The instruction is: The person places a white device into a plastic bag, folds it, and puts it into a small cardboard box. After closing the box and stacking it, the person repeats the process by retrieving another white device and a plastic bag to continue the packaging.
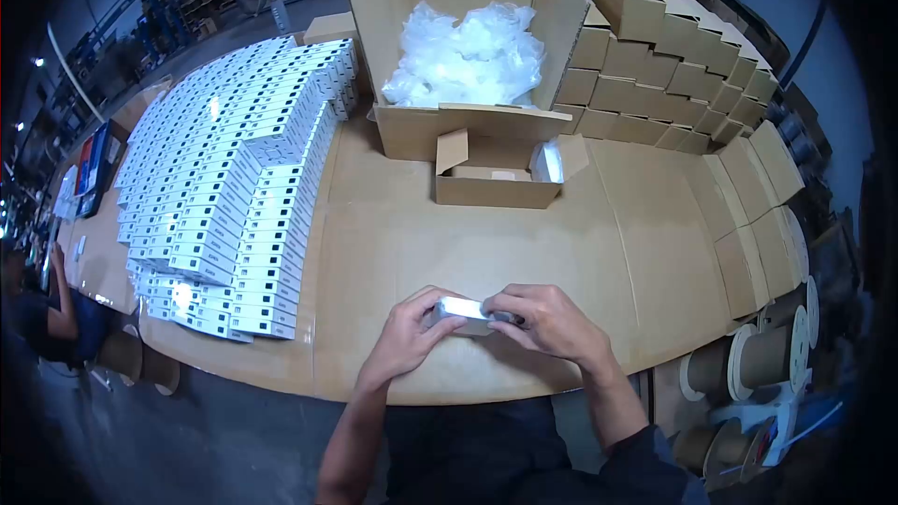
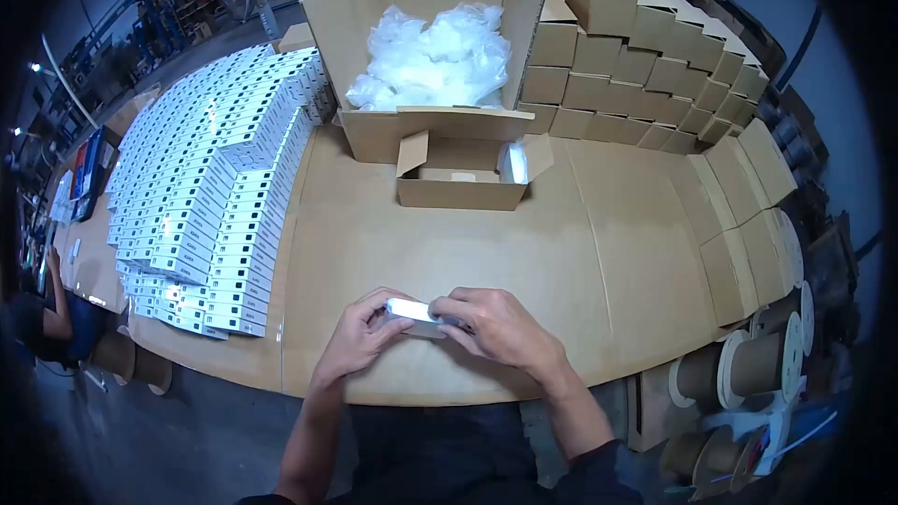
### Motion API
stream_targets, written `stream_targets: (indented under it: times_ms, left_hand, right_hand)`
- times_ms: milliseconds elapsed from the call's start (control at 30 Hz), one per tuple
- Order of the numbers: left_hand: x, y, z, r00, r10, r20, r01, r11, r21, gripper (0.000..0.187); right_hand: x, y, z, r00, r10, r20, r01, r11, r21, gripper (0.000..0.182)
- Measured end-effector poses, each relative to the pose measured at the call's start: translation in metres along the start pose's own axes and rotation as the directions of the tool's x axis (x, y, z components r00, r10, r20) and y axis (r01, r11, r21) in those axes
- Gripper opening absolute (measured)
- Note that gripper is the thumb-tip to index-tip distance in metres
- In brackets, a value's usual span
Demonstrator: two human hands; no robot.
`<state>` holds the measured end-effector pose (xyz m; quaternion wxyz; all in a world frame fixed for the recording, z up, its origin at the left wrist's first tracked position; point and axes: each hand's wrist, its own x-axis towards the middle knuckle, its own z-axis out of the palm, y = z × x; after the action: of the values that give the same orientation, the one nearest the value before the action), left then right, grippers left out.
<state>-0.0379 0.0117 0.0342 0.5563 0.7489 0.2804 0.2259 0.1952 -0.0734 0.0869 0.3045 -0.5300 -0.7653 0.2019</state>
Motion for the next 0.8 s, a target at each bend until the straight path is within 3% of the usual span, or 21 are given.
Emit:
stream_targets:
  times_ms: [33,100,133,233,367,400,500,533,633,800]
  left_hand:
    - [0.006,0.0,-0.002,1.0,0.026,-0.005,-0.026,0.999,-0.026,0.033]
    - [0.019,-0.005,-0.005,0.997,0.079,-0.021,-0.081,0.994,-0.075,0.039]
    - [0.026,-0.006,-0.002,0.998,0.043,-0.037,-0.053,0.938,-0.343,0.054]
    - [0.048,0.012,-0.018,0.979,-0.028,-0.2,0.044,0.996,0.074,0.066]
    - [0.08,0.004,-0.037,0.97,0.156,-0.187,-0.048,0.874,0.483,0.059]
    - [0.088,0.003,-0.037,0.959,0.211,-0.19,-0.071,0.825,0.561,0.056]
    - [0.116,-0.006,-0.036,0.959,0.218,-0.179,-0.056,0.77,0.636,0.057]
    - [0.124,-0.009,-0.035,0.943,0.281,-0.175,-0.086,0.719,0.69,0.057]
    - [0.136,-0.011,-0.033,0.956,0.23,-0.184,-0.006,0.64,0.769,0.057]
    - [0.143,-0.022,-0.034,0.964,0.181,-0.195,0.031,0.652,0.758,0.061]
  right_hand:
    - [0.001,0.002,-0.004,0.999,0.001,0.055,-0.001,1.0,-0.006,0.02]
    - [0.005,0.01,-0.011,1.0,-0.019,-0.014,0.019,1.0,0.016,0.019]
    - [0.007,0.014,-0.016,0.998,-0.029,-0.048,0.031,0.999,0.026,0.02]
    - [0.014,0.03,-0.033,0.953,0.081,-0.293,-0.088,0.996,-0.011,0.018]
    - [0.034,0.054,-0.048,0.811,0.126,-0.571,-0.224,0.969,-0.104,0.017]
    - [0.041,0.055,-0.05,0.781,0.077,-0.619,-0.218,0.964,-0.155,0.017]
    - [0.059,0.077,-0.043,0.675,-0.063,-0.735,-0.195,0.946,-0.259,0.016]
    - [0.062,0.085,-0.042,0.678,-0.08,-0.731,-0.2,0.937,-0.288,0.017]
    - [0.07,0.1,-0.037,0.697,-0.052,-0.715,-0.225,0.931,-0.286,0.016]
    - [0.078,0.113,-0.037,0.711,0.043,-0.702,-0.316,0.911,-0.264,0.015]
